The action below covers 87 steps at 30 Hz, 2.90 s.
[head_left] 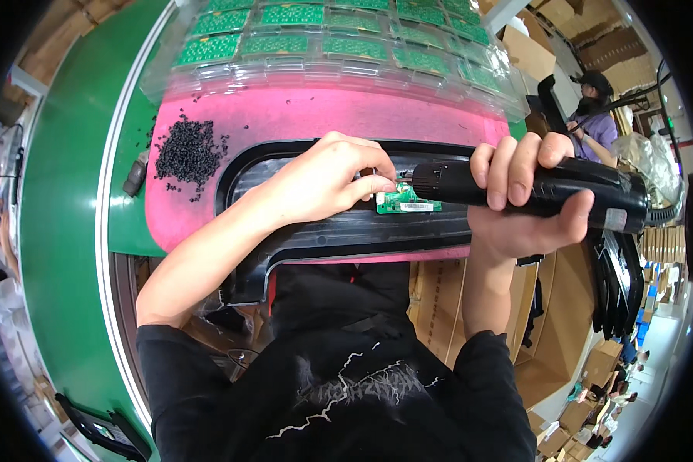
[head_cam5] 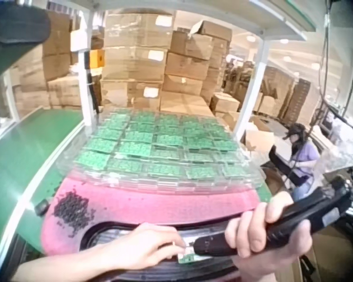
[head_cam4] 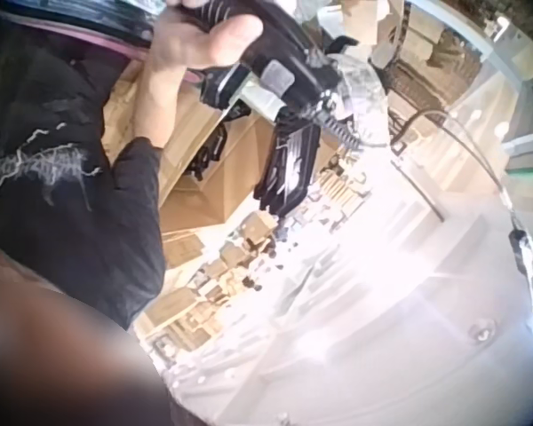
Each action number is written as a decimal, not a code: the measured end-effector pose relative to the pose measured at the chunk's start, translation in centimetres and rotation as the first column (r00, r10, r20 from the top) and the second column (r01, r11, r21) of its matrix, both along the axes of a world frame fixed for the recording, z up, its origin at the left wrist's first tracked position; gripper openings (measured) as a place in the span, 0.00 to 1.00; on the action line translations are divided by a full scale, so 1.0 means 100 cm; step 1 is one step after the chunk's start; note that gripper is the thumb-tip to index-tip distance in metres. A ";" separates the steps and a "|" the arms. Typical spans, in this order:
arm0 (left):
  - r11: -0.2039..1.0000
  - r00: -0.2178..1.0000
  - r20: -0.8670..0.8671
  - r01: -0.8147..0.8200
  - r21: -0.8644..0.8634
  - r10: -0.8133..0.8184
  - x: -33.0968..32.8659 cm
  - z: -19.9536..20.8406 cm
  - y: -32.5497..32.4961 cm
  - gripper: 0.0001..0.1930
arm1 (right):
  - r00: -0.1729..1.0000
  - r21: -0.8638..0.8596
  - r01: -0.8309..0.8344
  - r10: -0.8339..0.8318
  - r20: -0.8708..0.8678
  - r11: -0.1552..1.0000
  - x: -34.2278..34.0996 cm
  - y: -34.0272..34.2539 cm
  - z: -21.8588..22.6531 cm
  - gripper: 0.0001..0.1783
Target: Assembling circuit boards into plastic housings using an electric screwdriver.
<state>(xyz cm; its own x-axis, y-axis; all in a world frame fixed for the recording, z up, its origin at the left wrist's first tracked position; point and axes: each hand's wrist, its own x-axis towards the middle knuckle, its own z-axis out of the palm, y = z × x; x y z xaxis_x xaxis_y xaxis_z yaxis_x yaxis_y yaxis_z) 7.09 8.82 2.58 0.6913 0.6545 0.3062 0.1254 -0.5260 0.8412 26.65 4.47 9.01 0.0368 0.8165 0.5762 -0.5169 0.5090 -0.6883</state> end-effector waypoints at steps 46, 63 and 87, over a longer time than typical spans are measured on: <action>0.970 0.923 -0.330 -0.233 -0.068 0.199 0.001 0.018 -0.001 0.20 | 0.974 -0.104 -0.158 0.172 0.150 0.982 -0.014 -0.003 -0.040 0.15; 0.986 0.974 -0.157 -0.167 -0.007 0.164 0.001 -0.004 0.001 0.08 | 0.956 -0.104 -0.028 0.057 0.288 0.994 -0.014 -0.016 -0.024 0.24; 0.993 0.971 -0.211 -0.116 0.011 0.116 0.003 -0.003 0.001 0.08 | 0.927 -0.061 0.015 0.009 0.375 0.998 -0.022 -0.006 -0.042 0.25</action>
<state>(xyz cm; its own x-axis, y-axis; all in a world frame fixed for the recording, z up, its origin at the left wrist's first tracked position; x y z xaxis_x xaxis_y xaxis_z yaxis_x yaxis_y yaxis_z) 7.36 8.95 2.32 0.6595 0.7343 0.1610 0.3601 -0.4965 0.7898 24.43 3.83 4.84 -0.1697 0.8510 0.4969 -0.2134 0.4606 -0.8616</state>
